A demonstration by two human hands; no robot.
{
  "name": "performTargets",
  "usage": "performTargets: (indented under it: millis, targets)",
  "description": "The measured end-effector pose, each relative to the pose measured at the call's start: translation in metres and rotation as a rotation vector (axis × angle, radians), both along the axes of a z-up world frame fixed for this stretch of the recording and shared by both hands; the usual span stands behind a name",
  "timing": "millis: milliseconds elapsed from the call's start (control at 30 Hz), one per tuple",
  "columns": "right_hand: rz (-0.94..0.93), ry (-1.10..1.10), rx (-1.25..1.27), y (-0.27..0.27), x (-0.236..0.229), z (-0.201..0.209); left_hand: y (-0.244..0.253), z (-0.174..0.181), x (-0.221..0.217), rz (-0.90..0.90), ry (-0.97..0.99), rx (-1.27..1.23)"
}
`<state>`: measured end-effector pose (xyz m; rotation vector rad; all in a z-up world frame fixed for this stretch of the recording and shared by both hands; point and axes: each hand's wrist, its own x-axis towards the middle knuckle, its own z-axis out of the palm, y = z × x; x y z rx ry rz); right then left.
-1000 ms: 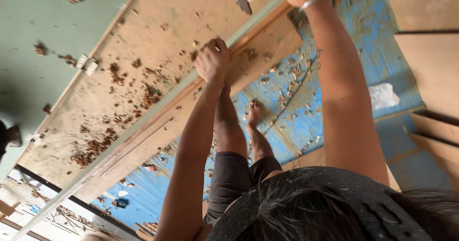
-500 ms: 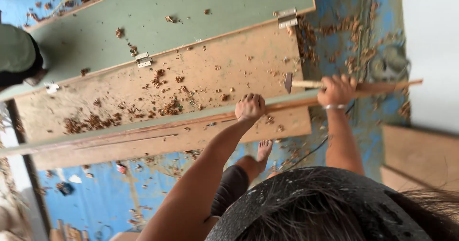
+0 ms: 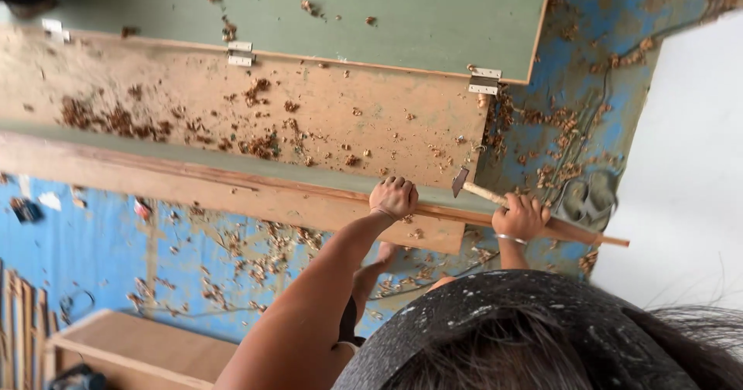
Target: Hammering nails into a wooden board to secure a frame or trim.
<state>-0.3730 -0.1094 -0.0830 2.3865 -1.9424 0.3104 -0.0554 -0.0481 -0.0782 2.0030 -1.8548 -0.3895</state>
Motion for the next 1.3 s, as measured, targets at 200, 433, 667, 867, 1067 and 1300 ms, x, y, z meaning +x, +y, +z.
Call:
performTargets:
  millis: [200, 433, 667, 867, 1067, 1300]
  targets:
    - [0.035, 0.009, 0.015, -0.007, -0.01, -0.005, -0.005, 0.004, -0.006, 0.008, 0.011, 0.034]
    - [0.071, 0.045, 0.018, 0.003, -0.016, 0.011, 0.003, 0.019, -0.012, 0.005, 0.003, -0.047]
    - [-0.023, 0.124, 0.117, 0.01, -0.001, 0.051, 0.015, 0.009, -0.021, 0.023, 0.012, -0.104]
    - [-0.087, 0.115, 0.111, 0.013, -0.013, 0.023, 0.017, 0.01, -0.024, 0.047, -0.039, -0.132]
    - [0.074, 0.11, 0.066, 0.0, -0.002, 0.048, 0.007, -0.006, -0.019, 0.074, -0.099, -0.093]
    - [0.087, 0.065, 0.061, -0.007, -0.018, -0.009, 0.004, -0.004, -0.01, 0.083, -0.108, -0.019]
